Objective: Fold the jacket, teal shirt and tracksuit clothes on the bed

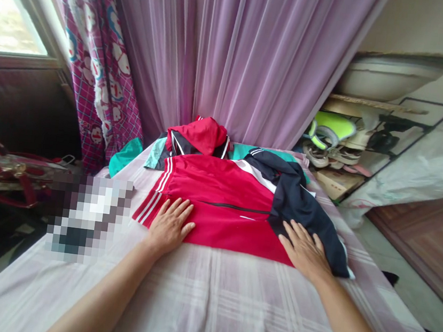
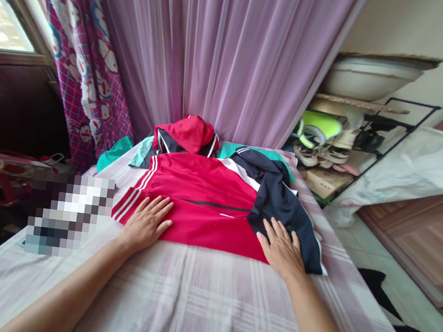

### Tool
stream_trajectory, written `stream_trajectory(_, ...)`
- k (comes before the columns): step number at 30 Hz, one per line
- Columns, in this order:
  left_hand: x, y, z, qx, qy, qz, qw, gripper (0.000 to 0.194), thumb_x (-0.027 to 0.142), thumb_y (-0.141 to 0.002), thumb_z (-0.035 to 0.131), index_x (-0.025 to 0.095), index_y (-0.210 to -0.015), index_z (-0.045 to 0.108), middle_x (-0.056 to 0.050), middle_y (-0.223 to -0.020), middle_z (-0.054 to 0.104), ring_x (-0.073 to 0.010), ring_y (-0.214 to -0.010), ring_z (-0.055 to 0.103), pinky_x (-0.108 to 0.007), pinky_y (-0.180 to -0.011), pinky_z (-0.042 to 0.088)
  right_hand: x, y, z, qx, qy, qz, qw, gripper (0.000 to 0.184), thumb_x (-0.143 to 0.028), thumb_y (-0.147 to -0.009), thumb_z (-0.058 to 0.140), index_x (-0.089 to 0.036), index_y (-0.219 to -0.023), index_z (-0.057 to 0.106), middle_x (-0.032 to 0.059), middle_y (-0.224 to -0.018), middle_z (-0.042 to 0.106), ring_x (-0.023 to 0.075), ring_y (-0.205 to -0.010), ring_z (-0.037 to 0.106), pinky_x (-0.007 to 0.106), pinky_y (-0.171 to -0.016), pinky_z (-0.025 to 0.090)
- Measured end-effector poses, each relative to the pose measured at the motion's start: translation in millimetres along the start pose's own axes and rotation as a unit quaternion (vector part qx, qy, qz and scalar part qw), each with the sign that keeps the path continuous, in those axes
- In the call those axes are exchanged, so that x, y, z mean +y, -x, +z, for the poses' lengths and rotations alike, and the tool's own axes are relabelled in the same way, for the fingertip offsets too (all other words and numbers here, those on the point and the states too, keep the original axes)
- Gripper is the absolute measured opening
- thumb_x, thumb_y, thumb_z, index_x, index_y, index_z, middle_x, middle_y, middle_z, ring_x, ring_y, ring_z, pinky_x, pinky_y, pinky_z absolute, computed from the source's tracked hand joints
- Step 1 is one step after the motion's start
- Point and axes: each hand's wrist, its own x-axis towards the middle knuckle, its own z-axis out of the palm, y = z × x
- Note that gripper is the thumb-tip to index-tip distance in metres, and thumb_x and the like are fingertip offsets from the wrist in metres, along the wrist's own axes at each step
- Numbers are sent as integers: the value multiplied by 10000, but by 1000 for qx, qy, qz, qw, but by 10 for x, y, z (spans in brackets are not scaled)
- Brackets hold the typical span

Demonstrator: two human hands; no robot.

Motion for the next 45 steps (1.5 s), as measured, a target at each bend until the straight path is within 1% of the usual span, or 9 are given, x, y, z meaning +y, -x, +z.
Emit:
stream_trajectory(6, -344, 9, -87, -15, -36, -94, 995, 553, 472, -980, 363, 231, -1465, 476, -64, -1556, 428, -307, -1452, 346, -536, -1180, 270, 4, 5, 0, 23, 0, -8, 1000, 560, -430, -950, 315, -227, -1432, 514, 102, -1527, 462, 251, -1406, 413, 539, -1136, 312)
stream_trajectory(13, -321, -18, -22, -2, -47, -94, 994, 545, 477, -967, 388, 228, -1434, 520, -65, -1533, 466, -322, -1440, 357, -543, -1174, 267, -374, 129, -102, 152, -32, -48, 987, 521, -372, -978, 358, -191, -1443, 506, 138, -1502, 487, 289, -1387, 427, 551, -1144, 279)
stream_trajectory(18, -325, 4, -25, 13, -44, -90, 995, 556, 484, -967, 391, 213, -1436, 516, -70, -1523, 478, -320, -1429, 377, -533, -1166, 288, -690, 256, -46, 62, -53, -147, 986, 525, -387, -976, 357, -245, -1467, 478, 87, -1547, 434, 256, -1421, 384, 528, -1158, 272)
stream_trajectory(21, -345, -2, -6, 17, -43, -82, 996, 563, 487, -969, 382, 199, -1433, 517, -76, -1522, 478, -325, -1424, 382, -544, -1160, 296, -524, 270, 14, 44, -55, -112, 991, 527, -383, -974, 358, -223, -1459, 487, 99, -1536, 448, 250, -1417, 397, 522, -1159, 285)
stream_trajectory(26, -470, 1, 71, 53, -9, -59, 997, 577, 499, -957, 397, 202, -1442, 494, -104, -1508, 493, -334, -1415, 399, -569, -1125, 350, 97, 389, 70, 91, -67, -102, 988, 465, -363, -956, 398, -243, -1365, 584, 87, -1441, 563, 242, -1350, 488, 494, -1123, 361)
stream_trajectory(32, -693, 250, 52, 161, 67, 89, 981, 440, 467, -956, 428, 200, -1241, 631, -124, -1307, 653, -264, -1243, 586, -457, -1057, 471, 719, 740, 0, 209, -62, -80, 973, 404, -165, -834, 451, -227, -1129, 721, 74, -1270, 683, 242, -1181, 613, 422, -1011, 487)
stream_trajectory(35, -814, 417, 8, 143, 72, 134, 978, 397, 491, -939, 473, 213, -1132, 682, -109, -1143, 724, -247, -1077, 672, -418, -972, 534, 847, 819, -16, 214, -46, -36, 975, 472, -97, -763, 451, -241, -1126, 717, 58, -1269, 679, 238, -1148, 627, 408, -965, 516)
stream_trajectory(39, -946, 470, -65, 81, 49, 157, 983, 460, 513, -950, 429, 211, -1182, 688, -119, -1194, 720, -251, -1090, 678, -391, -972, 541, 890, 689, 13, 175, -68, -39, 981, 514, -80, -759, 438, -235, -1178, 692, 59, -1254, 688, 216, -1096, 657, 370, -938, 534)
stream_trajectory(45, -944, 285, -216, 21, -2, 158, 987, 402, 266, -924, 368, 211, -1141, 702, -123, -1136, 739, -235, -1028, 698, -366, -887, 566, 970, 459, -133, 186, -98, -9, 978, 475, -91, -731, 455, -193, -1147, 660, 72, -1009, 760, 228, -892, 707, 343, -772, 563)
